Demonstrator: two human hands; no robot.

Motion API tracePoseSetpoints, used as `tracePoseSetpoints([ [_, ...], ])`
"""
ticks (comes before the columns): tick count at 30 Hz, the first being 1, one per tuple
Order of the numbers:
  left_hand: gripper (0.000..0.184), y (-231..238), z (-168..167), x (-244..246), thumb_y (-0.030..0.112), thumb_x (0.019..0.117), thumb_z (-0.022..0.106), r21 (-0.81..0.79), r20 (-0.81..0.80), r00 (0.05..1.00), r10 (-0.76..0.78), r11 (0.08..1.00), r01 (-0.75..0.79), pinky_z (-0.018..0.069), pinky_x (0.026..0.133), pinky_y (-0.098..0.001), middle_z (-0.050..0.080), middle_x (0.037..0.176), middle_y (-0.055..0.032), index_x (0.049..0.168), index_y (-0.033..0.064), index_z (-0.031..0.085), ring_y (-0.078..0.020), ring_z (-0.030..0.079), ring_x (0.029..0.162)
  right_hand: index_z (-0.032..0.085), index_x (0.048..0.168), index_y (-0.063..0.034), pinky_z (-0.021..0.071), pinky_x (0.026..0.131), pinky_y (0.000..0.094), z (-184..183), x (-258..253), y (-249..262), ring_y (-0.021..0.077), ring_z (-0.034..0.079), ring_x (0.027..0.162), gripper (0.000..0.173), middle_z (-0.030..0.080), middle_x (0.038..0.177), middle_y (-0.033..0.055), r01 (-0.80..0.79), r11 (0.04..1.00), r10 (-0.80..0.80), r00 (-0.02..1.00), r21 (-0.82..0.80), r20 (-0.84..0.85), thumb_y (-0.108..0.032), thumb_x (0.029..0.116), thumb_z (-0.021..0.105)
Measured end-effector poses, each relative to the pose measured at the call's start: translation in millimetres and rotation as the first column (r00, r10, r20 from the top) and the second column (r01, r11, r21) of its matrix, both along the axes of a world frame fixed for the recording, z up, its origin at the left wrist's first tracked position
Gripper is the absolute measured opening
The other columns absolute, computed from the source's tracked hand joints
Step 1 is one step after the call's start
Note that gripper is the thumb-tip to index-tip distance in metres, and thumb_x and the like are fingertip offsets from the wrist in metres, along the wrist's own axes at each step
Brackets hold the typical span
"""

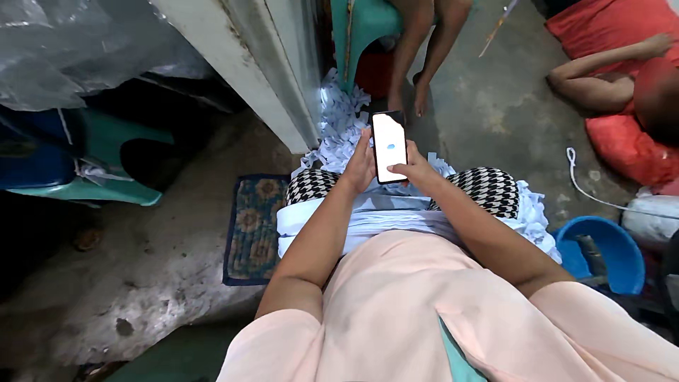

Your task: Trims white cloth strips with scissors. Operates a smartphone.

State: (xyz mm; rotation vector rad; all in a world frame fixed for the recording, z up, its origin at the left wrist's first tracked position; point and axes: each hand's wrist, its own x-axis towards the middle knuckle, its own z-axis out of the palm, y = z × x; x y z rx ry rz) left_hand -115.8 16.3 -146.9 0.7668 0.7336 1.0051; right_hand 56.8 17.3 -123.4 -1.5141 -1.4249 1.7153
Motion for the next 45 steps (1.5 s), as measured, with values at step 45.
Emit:
tracePoseSetpoints([
  [45, 0.086, -7, -8, 5, 0.071, 0.0995, 0.009, -0.032, -0.192, 0.981, -0.031, 0.999, 0.025, 0.0485, 0.108, -0.0437, 0.044, 0.156, -0.0118, 0.164, 0.0140, 0.006, -0.0212, 0.054, 0.133, 0.016, 0.159, -0.0159, 0.0596, 0.073, 0.0394, -47, 24, -7, 0.0234, 0.066, 0.110, 0.108, 0.056, 0.139, 0.0148, -0.079, 0.995, 0.094, 0.953, 0.066, -0.287, 0.012, 0.0656, 0.063],
])
